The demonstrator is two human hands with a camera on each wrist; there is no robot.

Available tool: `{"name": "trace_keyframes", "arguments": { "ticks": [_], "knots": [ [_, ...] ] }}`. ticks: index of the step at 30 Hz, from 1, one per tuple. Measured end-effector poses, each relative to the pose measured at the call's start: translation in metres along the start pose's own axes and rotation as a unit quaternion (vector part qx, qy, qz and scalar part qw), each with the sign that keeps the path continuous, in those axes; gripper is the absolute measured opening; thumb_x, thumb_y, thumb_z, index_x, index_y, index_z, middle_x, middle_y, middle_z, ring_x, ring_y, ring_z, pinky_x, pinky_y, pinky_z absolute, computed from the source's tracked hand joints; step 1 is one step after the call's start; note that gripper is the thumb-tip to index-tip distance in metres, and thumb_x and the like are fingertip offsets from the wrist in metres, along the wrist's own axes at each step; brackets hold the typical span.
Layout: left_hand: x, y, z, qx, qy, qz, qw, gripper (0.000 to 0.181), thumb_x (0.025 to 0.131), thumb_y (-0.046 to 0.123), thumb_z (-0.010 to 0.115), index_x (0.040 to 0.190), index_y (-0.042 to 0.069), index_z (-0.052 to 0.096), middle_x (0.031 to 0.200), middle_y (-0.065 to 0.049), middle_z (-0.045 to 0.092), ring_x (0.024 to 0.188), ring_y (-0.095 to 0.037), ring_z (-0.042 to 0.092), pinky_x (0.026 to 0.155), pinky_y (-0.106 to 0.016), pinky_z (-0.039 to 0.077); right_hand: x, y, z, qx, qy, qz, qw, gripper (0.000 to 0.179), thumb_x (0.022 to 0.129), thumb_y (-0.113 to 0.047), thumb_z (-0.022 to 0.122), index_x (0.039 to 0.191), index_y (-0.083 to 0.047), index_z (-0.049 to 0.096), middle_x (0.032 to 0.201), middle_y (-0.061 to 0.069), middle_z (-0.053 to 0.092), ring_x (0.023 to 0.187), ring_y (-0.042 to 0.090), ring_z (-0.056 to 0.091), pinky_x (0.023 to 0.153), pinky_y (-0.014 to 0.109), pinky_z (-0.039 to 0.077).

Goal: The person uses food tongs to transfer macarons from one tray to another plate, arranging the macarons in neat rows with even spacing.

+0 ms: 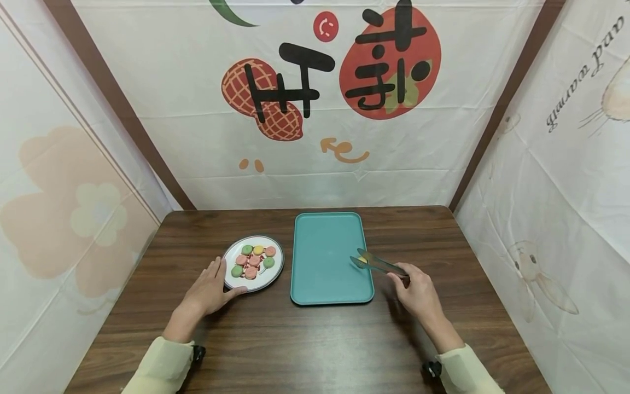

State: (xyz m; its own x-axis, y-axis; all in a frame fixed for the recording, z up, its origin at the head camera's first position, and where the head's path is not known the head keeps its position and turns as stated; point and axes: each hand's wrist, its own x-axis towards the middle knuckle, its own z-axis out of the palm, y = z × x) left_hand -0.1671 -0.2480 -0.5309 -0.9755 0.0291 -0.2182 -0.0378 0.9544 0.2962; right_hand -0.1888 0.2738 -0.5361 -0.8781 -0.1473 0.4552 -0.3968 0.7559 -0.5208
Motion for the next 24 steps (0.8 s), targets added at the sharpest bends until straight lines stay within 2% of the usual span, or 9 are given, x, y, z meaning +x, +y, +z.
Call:
{"name": "trace_keyframes", "arguments": {
  "ticks": [24],
  "knots": [
    [0.0010,-0.0001,0.0017,0.004,0.005,0.000,1.0000,0.117,0.100,0.067,0.065,0.163,-0.018,0.015,0.171,-0.040,0.013,0.161,-0.052,0.017,0.132,-0.061,0.017,-0.0028,-0.0030,-0.0016,0.006,0.008,-0.012,0.9999,0.026,0.090,-0.004,0.087,0.112,0.003,0.076,0.088,0.006,0.072,0.069,0.009,0.057,0.057,0.029,0.051]
  ]
}}
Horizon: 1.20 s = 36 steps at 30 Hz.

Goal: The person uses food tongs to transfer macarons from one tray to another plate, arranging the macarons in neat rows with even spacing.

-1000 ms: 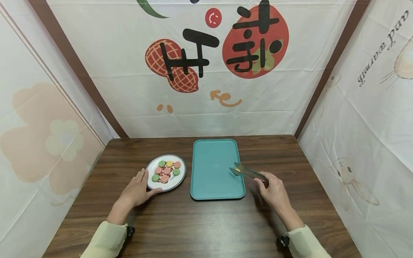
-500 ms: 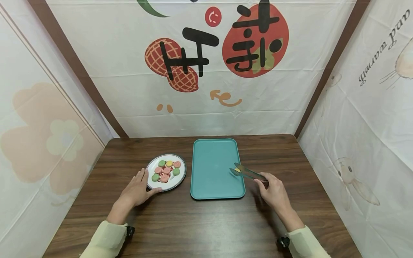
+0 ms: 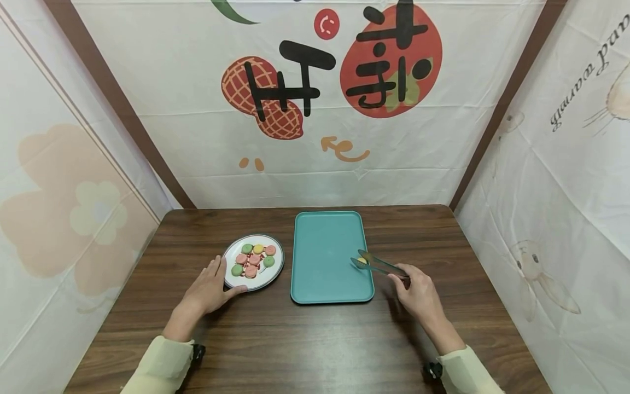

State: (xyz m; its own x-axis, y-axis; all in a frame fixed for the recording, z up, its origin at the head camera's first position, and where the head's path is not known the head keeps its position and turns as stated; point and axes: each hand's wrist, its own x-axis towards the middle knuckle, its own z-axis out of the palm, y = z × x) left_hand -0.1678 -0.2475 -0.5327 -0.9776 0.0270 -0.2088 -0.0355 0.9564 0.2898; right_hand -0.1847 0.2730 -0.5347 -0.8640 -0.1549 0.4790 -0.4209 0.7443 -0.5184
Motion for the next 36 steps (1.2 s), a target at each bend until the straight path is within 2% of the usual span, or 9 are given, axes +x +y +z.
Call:
{"name": "trace_keyframes", "arguments": {
  "ticks": [14,26,36],
  "knots": [
    [-0.0004,-0.0005,0.0006,-0.004,0.003,0.000,1.0000,0.117,0.099,0.066,0.065,0.163,-0.018,0.015,0.170,-0.041,0.014,0.160,-0.052,0.017,0.132,-0.061,0.018,-0.0036,0.0054,0.0007,0.003,-0.013,0.006,0.9999,0.025,0.091,-0.005,0.086,0.112,0.004,0.076,0.084,0.004,0.069,0.065,0.006,0.052,0.055,0.027,0.047],
    [0.0002,-0.0006,0.0016,-0.006,0.003,-0.001,1.0000,0.118,0.099,0.068,0.064,0.163,-0.018,0.015,0.171,-0.040,0.013,0.161,-0.051,0.017,0.132,-0.061,0.017,-0.0026,0.0060,0.0025,0.007,-0.005,0.009,0.9999,0.024,0.091,-0.005,0.086,0.111,0.003,0.077,0.088,0.006,0.073,0.067,0.006,0.055,0.057,0.029,0.050],
    [0.0008,-0.0019,0.0017,-0.007,-0.001,-0.001,1.0000,0.119,0.099,0.069,0.064,0.163,-0.017,0.014,0.171,-0.040,0.012,0.161,-0.051,0.016,0.132,-0.061,0.017,-0.0017,0.0064,0.0059,0.012,0.010,-0.007,0.9999,0.025,0.088,-0.002,0.088,0.110,0.003,0.077,0.088,0.007,0.074,0.069,0.008,0.059,0.058,0.029,0.053]
  ]
}}
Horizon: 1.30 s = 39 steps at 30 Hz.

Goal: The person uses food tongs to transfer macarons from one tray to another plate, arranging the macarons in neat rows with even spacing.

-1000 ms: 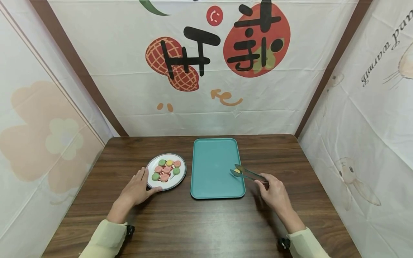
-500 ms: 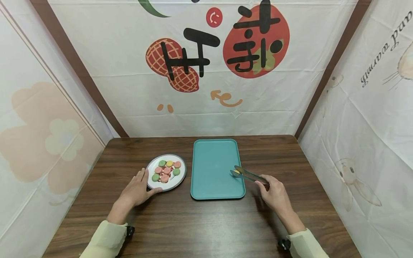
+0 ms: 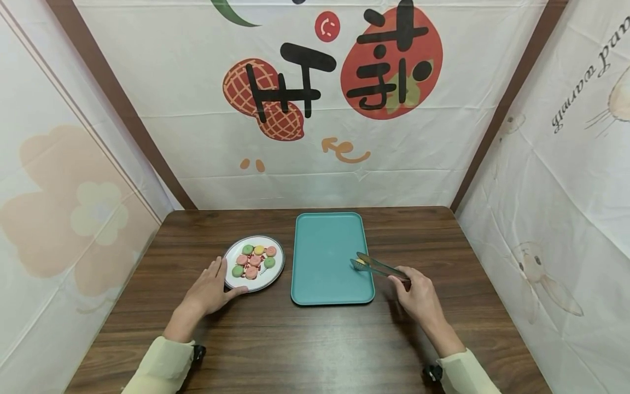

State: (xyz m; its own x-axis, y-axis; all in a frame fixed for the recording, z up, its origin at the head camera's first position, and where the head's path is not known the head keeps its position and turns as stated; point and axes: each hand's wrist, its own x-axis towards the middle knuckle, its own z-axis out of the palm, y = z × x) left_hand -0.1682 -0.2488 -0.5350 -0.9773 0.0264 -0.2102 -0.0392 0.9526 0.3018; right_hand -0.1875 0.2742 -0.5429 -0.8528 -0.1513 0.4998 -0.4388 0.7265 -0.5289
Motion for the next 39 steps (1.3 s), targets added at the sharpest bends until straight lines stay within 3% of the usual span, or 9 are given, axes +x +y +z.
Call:
{"name": "trace_keyframes", "arguments": {
  "ticks": [12,39],
  "knots": [
    [0.000,0.000,0.000,0.003,-0.002,-0.002,1.0000,0.118,0.099,0.069,0.063,0.164,-0.017,0.014,0.171,-0.040,0.012,0.161,-0.051,0.016,0.132,-0.061,0.016,0.005,-0.007,0.014,0.040,0.011,-0.032,0.9986,0.024,0.086,0.002,0.088,0.107,0.002,0.076,0.082,0.001,0.068,0.067,0.005,0.054,0.056,0.019,0.047],
    [0.000,0.000,0.000,0.000,0.001,-0.005,1.0000,0.119,0.099,0.066,0.066,0.164,-0.017,0.012,0.172,-0.038,0.013,0.161,-0.050,0.016,0.133,-0.060,0.016,0.023,-0.035,0.042,0.088,-0.024,-0.036,0.9952,0.026,0.092,-0.004,0.086,0.114,0.004,0.077,0.094,0.007,0.075,0.074,0.008,0.063,0.061,0.023,0.056]
  ]
}}
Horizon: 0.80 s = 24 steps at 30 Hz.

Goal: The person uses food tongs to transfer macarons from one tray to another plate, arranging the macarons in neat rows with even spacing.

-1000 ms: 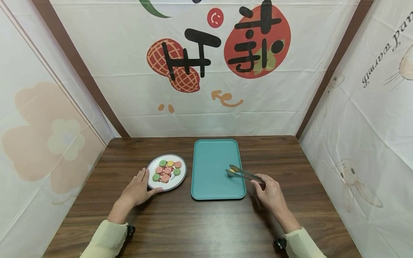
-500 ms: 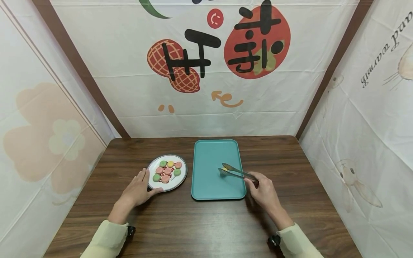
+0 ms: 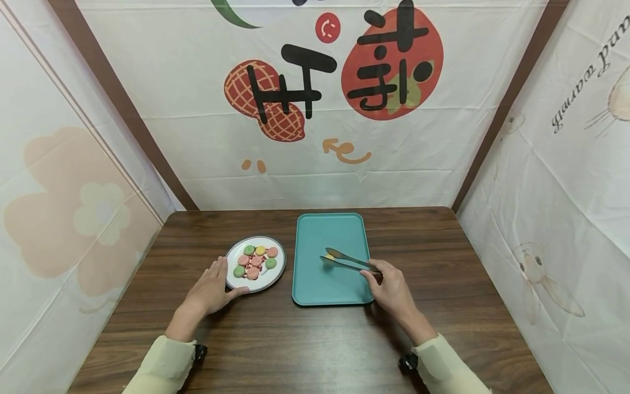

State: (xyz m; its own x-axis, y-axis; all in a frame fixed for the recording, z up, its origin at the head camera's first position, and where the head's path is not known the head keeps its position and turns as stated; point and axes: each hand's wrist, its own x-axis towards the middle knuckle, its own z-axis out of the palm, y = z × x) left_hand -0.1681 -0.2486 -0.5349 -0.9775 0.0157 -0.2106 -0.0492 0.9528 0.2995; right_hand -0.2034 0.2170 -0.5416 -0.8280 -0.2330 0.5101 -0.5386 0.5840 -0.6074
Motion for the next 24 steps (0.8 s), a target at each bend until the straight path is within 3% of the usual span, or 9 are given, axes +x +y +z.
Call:
{"name": "trace_keyframes", "arguments": {
  "ticks": [10,24],
  "knots": [
    [-0.001,0.000,-0.001,0.000,-0.001,0.000,1.0000,0.119,0.099,0.066,0.065,0.163,-0.018,0.012,0.171,-0.039,0.013,0.161,-0.051,0.016,0.133,-0.060,0.016,0.009,-0.011,0.011,0.006,-0.028,0.007,0.9996,0.029,0.095,-0.011,0.084,0.119,0.003,0.076,0.093,0.004,0.074,0.073,0.008,0.062,0.061,0.027,0.057],
    [0.000,-0.002,-0.001,-0.004,0.001,0.002,1.0000,0.120,0.098,0.070,0.064,0.164,-0.017,0.013,0.171,-0.039,0.013,0.161,-0.051,0.016,0.133,-0.060,0.016,0.021,-0.023,0.027,0.027,-0.046,-0.027,0.9982,0.027,0.097,-0.013,0.082,0.119,0.001,0.076,0.089,-0.002,0.070,0.070,0.004,0.057,0.060,0.026,0.055]
  ]
}}
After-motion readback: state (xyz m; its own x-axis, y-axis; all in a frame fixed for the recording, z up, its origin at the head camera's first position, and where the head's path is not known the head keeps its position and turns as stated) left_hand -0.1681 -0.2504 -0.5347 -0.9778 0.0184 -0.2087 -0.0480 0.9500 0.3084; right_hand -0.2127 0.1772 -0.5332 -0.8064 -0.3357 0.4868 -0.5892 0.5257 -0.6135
